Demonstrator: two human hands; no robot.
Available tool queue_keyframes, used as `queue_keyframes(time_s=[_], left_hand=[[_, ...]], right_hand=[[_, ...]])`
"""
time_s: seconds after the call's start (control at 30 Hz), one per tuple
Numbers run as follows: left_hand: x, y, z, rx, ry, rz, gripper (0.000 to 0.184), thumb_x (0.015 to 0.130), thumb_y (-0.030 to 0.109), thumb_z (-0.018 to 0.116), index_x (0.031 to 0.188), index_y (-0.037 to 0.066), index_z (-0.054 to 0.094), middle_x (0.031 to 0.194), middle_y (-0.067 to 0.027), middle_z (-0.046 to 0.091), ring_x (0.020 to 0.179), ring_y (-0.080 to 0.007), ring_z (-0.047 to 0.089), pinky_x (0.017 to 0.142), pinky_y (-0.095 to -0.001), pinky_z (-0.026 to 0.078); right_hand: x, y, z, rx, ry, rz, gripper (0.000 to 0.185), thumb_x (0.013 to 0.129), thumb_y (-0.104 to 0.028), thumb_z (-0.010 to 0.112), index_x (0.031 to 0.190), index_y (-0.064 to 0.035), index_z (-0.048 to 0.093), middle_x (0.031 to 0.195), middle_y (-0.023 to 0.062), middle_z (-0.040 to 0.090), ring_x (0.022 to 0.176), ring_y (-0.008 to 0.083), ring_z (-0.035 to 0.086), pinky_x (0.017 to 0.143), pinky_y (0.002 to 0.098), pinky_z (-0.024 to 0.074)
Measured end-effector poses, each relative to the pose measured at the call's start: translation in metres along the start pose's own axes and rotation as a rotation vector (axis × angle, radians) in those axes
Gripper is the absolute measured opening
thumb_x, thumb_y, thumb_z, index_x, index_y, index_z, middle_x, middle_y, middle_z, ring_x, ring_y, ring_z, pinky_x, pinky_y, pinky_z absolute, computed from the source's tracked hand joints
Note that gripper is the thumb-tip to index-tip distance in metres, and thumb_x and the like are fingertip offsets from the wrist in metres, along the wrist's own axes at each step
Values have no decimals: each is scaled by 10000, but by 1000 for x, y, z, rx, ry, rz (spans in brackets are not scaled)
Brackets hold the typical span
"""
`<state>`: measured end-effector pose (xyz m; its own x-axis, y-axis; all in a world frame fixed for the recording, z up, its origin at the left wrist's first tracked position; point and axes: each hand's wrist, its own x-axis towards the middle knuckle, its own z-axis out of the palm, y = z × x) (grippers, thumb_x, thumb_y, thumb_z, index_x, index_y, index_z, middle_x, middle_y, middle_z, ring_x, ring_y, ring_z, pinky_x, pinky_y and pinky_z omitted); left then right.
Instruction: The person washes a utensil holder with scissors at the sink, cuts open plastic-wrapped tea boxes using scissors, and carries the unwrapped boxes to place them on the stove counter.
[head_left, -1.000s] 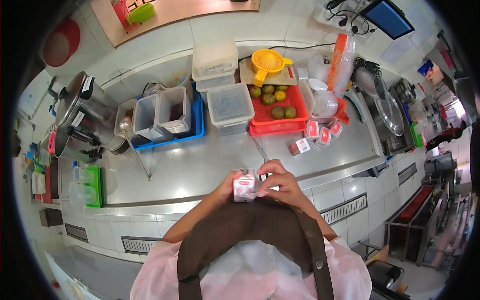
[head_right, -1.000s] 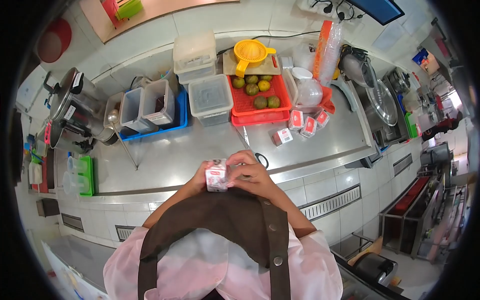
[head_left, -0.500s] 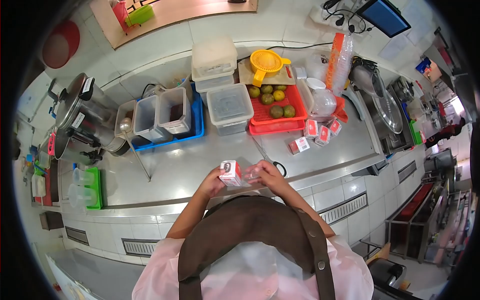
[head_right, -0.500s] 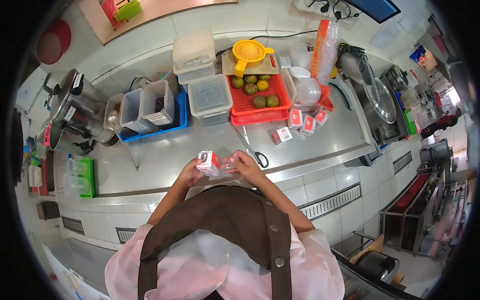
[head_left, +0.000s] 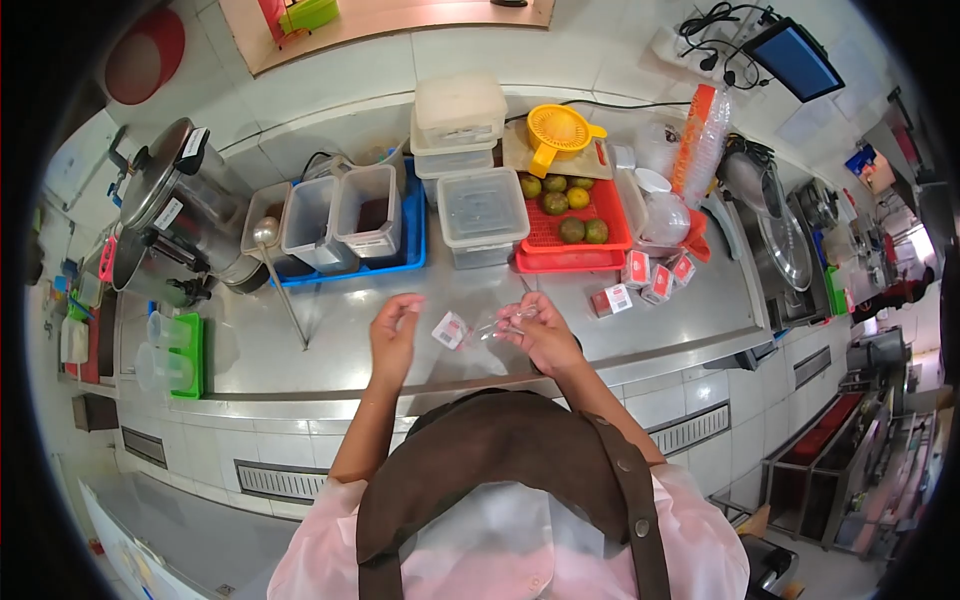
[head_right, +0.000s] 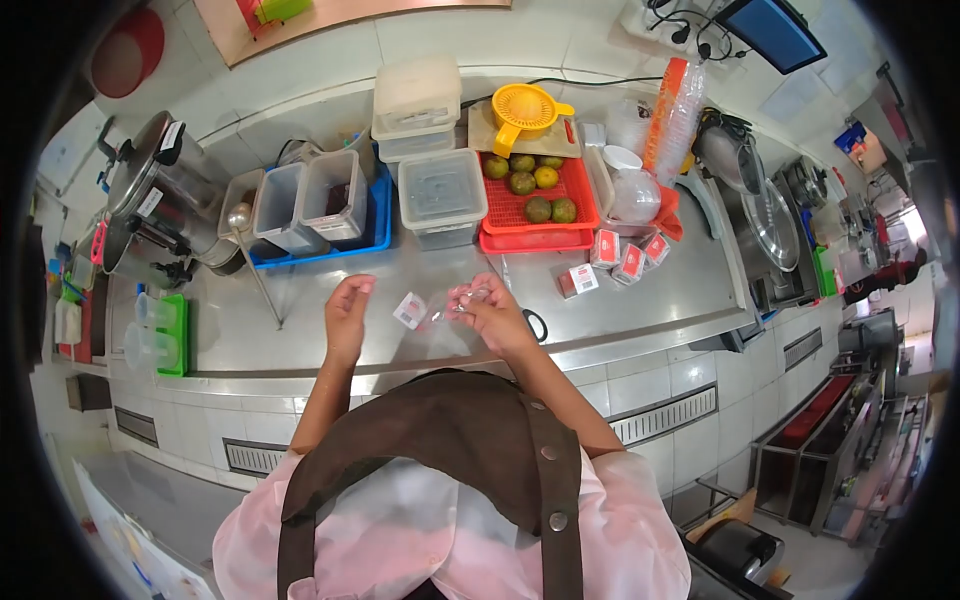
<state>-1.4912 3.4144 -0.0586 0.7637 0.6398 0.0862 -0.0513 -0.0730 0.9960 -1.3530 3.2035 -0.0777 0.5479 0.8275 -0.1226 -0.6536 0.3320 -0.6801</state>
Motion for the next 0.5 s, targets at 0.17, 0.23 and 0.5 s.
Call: queue_keyframes(time_s=[0.17,0.23,0.5], left_hand=[[-14,26,86,-202,-357,0,135,819,44,684,945,42,636,912,-26,639,925,-91,575,813,-255,436],[-16,33,100,-13,-370,-19,162,774,80,729,922,76,663,915,-23,612,932,-114,555,834,-292,414],[-26,28,110,594,-413,331,274,628,241,823,877,218,711,1108,-26,484,1014,-213,452,870,-379,256]], right_hand=[[-26,-12,13,112,112,34,322,931,-59,549,1249,-52,501,1146,98,592,999,176,606,923,403,508],[-36,-21,18,133,117,66,337,935,-79,553,1266,-46,497,1142,89,594,1009,170,601,928,400,506],[-62,-5,-67,-97,422,-201,297,813,38,646,1091,-21,560,1014,121,646,906,232,658,790,373,564]])
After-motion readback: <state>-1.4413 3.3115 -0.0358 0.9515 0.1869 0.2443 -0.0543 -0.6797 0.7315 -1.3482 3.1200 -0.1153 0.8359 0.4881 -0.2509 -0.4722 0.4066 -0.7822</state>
